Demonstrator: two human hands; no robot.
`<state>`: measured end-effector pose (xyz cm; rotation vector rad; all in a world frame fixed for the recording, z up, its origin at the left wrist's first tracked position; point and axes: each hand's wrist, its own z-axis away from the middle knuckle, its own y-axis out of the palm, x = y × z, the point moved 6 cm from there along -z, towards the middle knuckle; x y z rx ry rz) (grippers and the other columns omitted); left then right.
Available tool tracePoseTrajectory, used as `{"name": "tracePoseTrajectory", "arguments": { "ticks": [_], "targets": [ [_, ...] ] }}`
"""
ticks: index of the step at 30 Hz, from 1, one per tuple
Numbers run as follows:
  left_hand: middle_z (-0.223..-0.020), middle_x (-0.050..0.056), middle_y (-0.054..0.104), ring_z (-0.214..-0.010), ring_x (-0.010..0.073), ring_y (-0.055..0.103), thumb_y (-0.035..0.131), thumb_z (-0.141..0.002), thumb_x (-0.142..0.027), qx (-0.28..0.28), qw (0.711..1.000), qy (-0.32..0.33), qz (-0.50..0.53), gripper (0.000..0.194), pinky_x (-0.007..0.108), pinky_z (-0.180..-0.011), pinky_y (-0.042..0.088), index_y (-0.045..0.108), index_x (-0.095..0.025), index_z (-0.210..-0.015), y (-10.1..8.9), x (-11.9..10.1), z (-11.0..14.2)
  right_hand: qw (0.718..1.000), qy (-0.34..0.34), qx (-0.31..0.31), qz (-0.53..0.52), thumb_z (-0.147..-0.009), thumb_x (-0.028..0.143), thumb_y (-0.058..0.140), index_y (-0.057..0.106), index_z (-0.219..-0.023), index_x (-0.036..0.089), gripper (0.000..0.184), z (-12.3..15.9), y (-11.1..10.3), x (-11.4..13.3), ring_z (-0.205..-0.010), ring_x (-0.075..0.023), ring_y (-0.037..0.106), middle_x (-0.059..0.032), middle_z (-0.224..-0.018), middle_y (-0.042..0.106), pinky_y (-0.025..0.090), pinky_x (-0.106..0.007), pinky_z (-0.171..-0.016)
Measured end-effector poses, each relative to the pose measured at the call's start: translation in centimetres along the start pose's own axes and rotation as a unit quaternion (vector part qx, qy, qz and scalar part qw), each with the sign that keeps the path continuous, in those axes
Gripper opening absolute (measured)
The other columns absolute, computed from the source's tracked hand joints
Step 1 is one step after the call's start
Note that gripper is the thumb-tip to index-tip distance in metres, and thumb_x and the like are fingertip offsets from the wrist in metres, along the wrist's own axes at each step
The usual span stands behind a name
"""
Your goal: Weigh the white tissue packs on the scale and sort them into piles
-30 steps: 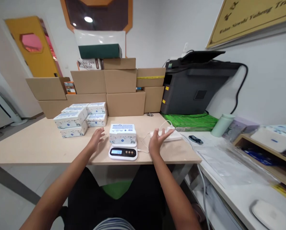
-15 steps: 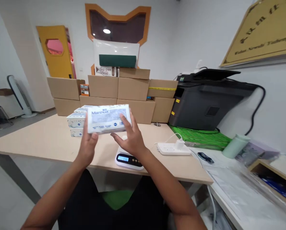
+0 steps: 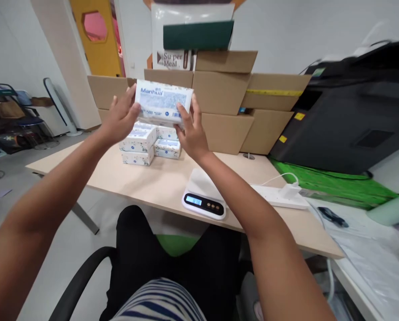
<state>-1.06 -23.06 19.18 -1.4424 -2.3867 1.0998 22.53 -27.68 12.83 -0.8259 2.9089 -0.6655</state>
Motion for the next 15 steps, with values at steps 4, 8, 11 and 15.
{"name": "tracePoseTrajectory", "arguments": {
  "ticks": [4, 8, 11, 15],
  "targets": [
    [-0.183, 0.000, 0.023, -0.172, 0.0259, 0.006, 0.032, -0.112, -0.053, 0.013, 0.994, -0.111, 0.006, 0.064, 0.059, -0.137, -0.003, 0.019, -0.036, -0.172, 4.5, 3.0, -3.7, 0.988, 0.121, 0.093, 0.021, -0.108, 0.029, 0.045, 0.011, -0.173, 0.030, 0.074, -1.6, 4.6, -3.0, -0.170, -0.0380, 0.016, -0.0131, -0.184, -0.006, 0.052, -0.058, -0.118],
    [-0.178, 0.022, 0.030, -0.168, 0.0378, 0.021, 0.032, -0.113, -0.033, 0.092, 0.954, -0.269, -0.098, 0.061, 0.068, -0.131, 0.026, 0.027, -0.014, -0.170, 10.5, 4.6, -3.8, 0.950, 0.195, 0.238, 0.048, -0.102, 0.025, 0.059, 0.011, -0.175, 0.021, 0.087, -1.0, 8.7, -4.7, -0.153, -0.0446, 0.050, -0.0248, -0.181, -0.014, 0.053, -0.058, -0.115],
    [-0.160, 0.022, 0.054, -0.149, 0.0372, 0.054, 0.051, -0.110, -0.038, 0.138, 0.944, -0.255, -0.157, 0.049, 0.064, -0.120, 0.046, 0.053, -0.015, -0.154, 13.5, 4.9, -2.7, 0.937, 0.173, 0.300, 0.046, -0.097, 0.025, 0.073, 0.041, -0.166, 0.019, 0.077, 0.1, 11.1, -5.5, -0.144, -0.0369, 0.061, -0.0254, -0.179, 0.020, 0.051, -0.051, -0.119],
    [-0.143, 0.012, 0.066, -0.125, 0.0280, 0.068, 0.071, -0.101, -0.041, 0.202, 0.934, -0.188, -0.225, 0.043, 0.053, -0.106, 0.059, 0.065, -0.019, -0.137, 15.4, 5.5, -1.9, 0.931, 0.137, 0.332, 0.061, -0.102, 0.035, 0.071, 0.061, -0.147, 0.022, 0.048, 0.9, 13.5, -6.6, -0.140, -0.0309, 0.061, -0.0135, -0.159, 0.056, 0.051, -0.056, -0.117]
  ]
}}
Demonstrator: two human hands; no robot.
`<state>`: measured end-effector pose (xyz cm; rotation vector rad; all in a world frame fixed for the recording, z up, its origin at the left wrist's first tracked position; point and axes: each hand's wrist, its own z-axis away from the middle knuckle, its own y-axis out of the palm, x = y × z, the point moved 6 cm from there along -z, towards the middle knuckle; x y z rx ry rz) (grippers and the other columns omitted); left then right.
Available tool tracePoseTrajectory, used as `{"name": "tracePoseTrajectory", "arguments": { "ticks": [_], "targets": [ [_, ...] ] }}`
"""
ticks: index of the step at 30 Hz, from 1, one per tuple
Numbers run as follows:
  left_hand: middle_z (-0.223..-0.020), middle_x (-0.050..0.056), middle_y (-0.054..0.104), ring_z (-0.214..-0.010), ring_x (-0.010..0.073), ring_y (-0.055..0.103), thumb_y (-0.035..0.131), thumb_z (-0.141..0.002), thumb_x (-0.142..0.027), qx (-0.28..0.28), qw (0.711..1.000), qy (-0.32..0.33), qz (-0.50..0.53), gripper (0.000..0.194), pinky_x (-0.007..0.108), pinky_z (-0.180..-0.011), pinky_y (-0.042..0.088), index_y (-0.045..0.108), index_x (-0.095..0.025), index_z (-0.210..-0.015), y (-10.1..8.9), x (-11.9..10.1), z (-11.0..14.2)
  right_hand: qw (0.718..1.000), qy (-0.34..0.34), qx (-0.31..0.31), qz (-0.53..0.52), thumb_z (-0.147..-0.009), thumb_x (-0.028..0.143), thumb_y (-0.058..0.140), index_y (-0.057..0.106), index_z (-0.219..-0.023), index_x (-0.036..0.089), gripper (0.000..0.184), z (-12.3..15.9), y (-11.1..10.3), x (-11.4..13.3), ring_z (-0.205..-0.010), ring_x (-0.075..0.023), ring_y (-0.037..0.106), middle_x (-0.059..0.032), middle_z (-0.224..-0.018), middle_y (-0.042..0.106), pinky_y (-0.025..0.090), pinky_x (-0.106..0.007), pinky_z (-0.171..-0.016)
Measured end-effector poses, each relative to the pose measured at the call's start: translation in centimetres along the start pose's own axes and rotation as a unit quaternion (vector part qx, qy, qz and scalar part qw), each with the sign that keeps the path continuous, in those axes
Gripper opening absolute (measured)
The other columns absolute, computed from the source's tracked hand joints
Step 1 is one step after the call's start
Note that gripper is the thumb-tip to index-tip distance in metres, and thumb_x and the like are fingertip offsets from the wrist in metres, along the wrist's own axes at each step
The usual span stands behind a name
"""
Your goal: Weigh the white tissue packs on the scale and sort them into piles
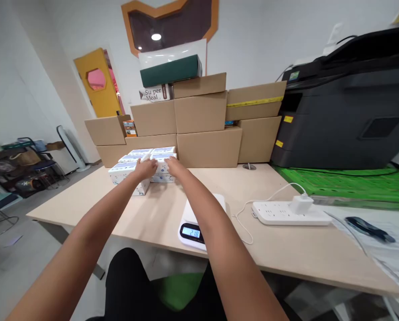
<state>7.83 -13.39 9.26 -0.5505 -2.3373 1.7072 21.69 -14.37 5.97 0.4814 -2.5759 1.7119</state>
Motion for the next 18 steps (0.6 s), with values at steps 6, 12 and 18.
{"name": "tracePoseTrajectory", "arguments": {
  "ticks": [6, 12, 18],
  "targets": [
    [-0.142, 0.012, 0.066, -0.124, 0.0279, 0.068, 0.069, -0.102, -0.040, 0.026, 0.996, 0.021, -0.081, 0.042, 0.052, -0.104, 0.060, 0.064, -0.018, -0.138, 1.3, -0.1, -0.8, 0.999, -0.022, -0.001, 0.024, -0.103, 0.037, 0.070, 0.062, -0.144, 0.021, 0.044, -0.9, 1.2, 0.1, -0.134, -0.0299, 0.064, -0.0124, -0.153, 0.060, 0.056, -0.055, -0.111],
    [-0.138, 0.012, 0.068, -0.120, 0.0266, 0.070, 0.069, -0.102, -0.040, 0.070, 0.991, 0.008, -0.111, 0.041, 0.050, -0.101, 0.061, 0.065, -0.018, -0.137, 2.6, 0.8, -1.4, 0.999, -0.028, 0.025, 0.031, -0.102, 0.030, 0.070, 0.054, -0.154, 0.022, 0.055, -0.7, 2.2, 0.5, -0.152, -0.0352, 0.049, -0.0143, -0.167, 0.048, 0.045, -0.063, -0.123],
    [-0.139, 0.012, 0.068, -0.120, 0.0263, 0.070, 0.070, -0.102, -0.040, 0.075, 0.991, 0.009, -0.113, 0.041, 0.050, -0.101, 0.061, 0.065, -0.018, -0.136, 1.6, 1.5, -2.0, 0.997, -0.041, 0.047, 0.044, -0.095, 0.014, 0.069, 0.042, -0.164, 0.024, 0.075, -0.4, 2.1, 1.0, -0.162, -0.0343, 0.037, -0.0191, -0.173, 0.041, 0.033, -0.067, -0.128]
  ]
}}
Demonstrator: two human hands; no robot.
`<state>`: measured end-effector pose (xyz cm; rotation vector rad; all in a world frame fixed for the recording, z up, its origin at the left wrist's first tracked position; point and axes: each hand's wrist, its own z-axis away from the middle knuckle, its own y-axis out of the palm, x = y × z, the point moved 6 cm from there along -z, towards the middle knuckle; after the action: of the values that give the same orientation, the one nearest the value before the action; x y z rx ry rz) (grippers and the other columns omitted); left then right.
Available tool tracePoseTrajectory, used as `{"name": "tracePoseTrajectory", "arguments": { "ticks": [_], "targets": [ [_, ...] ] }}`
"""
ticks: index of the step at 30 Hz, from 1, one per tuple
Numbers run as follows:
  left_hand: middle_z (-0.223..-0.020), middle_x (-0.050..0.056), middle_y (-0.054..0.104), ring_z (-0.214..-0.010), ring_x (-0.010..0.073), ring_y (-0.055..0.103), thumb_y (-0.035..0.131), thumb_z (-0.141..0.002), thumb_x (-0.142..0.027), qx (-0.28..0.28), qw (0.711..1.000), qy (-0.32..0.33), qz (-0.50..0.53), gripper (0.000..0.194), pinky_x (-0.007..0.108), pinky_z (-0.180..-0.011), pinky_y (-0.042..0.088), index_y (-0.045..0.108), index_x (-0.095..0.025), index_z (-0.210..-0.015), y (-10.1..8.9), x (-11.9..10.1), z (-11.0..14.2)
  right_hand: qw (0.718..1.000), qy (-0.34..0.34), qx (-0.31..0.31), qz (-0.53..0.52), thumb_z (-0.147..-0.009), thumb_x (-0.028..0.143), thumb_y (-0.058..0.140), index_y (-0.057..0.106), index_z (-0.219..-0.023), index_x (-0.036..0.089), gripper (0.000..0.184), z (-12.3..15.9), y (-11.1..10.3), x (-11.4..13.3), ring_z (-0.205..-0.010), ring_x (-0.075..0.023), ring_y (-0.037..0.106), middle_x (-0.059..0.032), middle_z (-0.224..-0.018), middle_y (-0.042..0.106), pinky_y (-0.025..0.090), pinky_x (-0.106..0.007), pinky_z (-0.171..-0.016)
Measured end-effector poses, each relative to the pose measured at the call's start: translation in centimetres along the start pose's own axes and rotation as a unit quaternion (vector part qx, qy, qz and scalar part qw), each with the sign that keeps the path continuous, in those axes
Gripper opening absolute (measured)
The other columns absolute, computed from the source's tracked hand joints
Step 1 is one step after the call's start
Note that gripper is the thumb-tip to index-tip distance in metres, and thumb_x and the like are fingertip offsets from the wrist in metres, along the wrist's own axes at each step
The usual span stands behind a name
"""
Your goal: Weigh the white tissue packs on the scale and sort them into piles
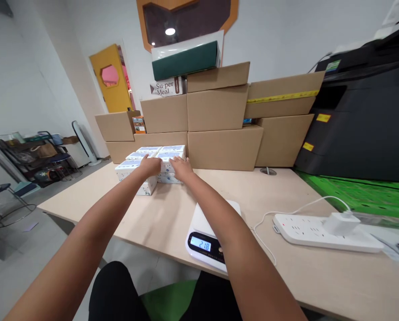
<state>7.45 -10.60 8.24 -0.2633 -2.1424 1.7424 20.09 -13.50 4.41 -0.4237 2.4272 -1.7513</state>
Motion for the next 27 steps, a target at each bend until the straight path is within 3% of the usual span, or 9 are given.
{"name": "tracePoseTrajectory", "arguments": {
  "ticks": [7, 10, 13, 16, 19, 21, 24, 27],
  "targets": [
    [-0.153, 0.013, 0.059, -0.135, 0.0316, 0.062, 0.069, -0.102, -0.040, -0.057, 0.997, -0.043, 0.030, 0.047, 0.058, -0.113, 0.054, 0.061, -0.020, -0.144, -1.7, 4.1, 1.9, 0.999, -0.023, 0.000, 0.031, -0.087, 0.004, 0.067, 0.042, -0.163, 0.018, 0.082, 0.2, -0.5, 0.1, -0.158, -0.0370, 0.045, -0.0241, -0.170, 0.044, -0.008, -0.080, -0.128],
    [-0.145, 0.013, 0.065, -0.126, 0.0280, 0.067, 0.069, -0.102, -0.040, -0.048, 0.994, -0.086, 0.051, 0.042, 0.053, -0.105, 0.059, 0.064, -0.019, -0.139, -1.4, 5.9, 3.2, 0.999, -0.032, 0.008, 0.037, -0.082, 0.002, 0.070, 0.043, -0.164, 0.019, 0.087, 0.6, -1.7, 0.7, -0.160, -0.0384, 0.041, -0.0232, -0.171, 0.044, -0.006, -0.080, -0.128],
    [-0.138, 0.012, 0.068, -0.118, 0.0257, 0.070, 0.069, -0.103, -0.040, -0.054, 0.989, -0.112, 0.078, 0.039, 0.049, -0.100, 0.062, 0.065, -0.019, -0.136, -0.9, 6.7, 3.9, 0.998, -0.042, -0.002, 0.046, -0.083, 0.007, 0.074, 0.041, -0.165, 0.018, 0.089, 2.1, -3.7, 1.3, -0.165, -0.0403, 0.031, -0.0245, -0.175, 0.034, 0.000, -0.080, -0.129],
    [-0.139, 0.012, 0.067, -0.118, 0.0256, 0.070, 0.068, -0.103, -0.040, -0.079, 0.983, -0.122, 0.112, 0.039, 0.048, -0.100, 0.062, 0.065, -0.019, -0.136, -0.5, 6.6, 4.0, 0.996, -0.066, -0.026, 0.055, -0.089, 0.018, 0.074, 0.038, -0.167, 0.019, 0.085, 6.5, -4.8, 1.8, -0.168, -0.0395, 0.023, -0.0238, -0.179, 0.024, 0.003, -0.078, -0.130],
    [-0.140, 0.012, 0.067, -0.121, 0.0263, 0.069, 0.069, -0.102, -0.039, -0.112, 0.973, -0.125, 0.161, 0.039, 0.050, -0.102, 0.061, 0.065, -0.019, -0.136, -0.4, 6.4, 4.2, 0.989, -0.129, -0.071, 0.027, -0.089, 0.022, 0.074, 0.046, -0.164, 0.026, 0.080, 13.8, -4.1, 2.3, -0.166, -0.0397, 0.028, -0.0197, -0.177, 0.031, 0.003, -0.079, -0.130],
    [-0.145, 0.013, 0.065, -0.127, 0.0281, 0.067, 0.069, -0.102, -0.039, -0.142, 0.961, -0.122, 0.202, 0.041, 0.053, -0.107, 0.058, 0.065, -0.020, -0.138, -0.7, 6.6, 4.7, 0.986, -0.137, -0.098, -0.021, -0.089, 0.027, 0.075, 0.048, -0.163, 0.033, 0.079, 19.2, -3.3, 2.2, -0.166, -0.0397, 0.030, -0.0165, -0.177, 0.033, 0.007, -0.079, -0.130],
    [-0.160, 0.014, 0.055, -0.145, 0.0304, 0.056, 0.059, -0.108, -0.038, -0.194, 0.935, -0.136, 0.263, 0.039, 0.056, -0.120, 0.048, 0.063, -0.021, -0.143, -1.5, 8.6, 6.1, 0.987, -0.091, -0.080, -0.108, -0.090, 0.044, 0.075, 0.045, -0.164, 0.040, 0.080, 25.1, -2.5, 1.6, -0.167, -0.0401, 0.025, -0.0120, -0.179, 0.028, 0.010, -0.078, -0.131],
    [-0.159, 0.014, 0.056, -0.145, 0.0304, 0.056, 0.058, -0.108, -0.040, -0.233, 0.902, -0.187, 0.313, 0.040, 0.056, -0.121, 0.047, 0.063, -0.021, -0.143, -2.4, 12.8, 8.3, 0.969, -0.007, -0.069, -0.236, -0.089, 0.061, 0.072, 0.038, -0.168, 0.039, 0.088, 26.3, -3.3, 0.7, -0.168, -0.0391, 0.020, -0.0091, -0.182, 0.020, 0.018, -0.071, -0.134]
  ]
}}
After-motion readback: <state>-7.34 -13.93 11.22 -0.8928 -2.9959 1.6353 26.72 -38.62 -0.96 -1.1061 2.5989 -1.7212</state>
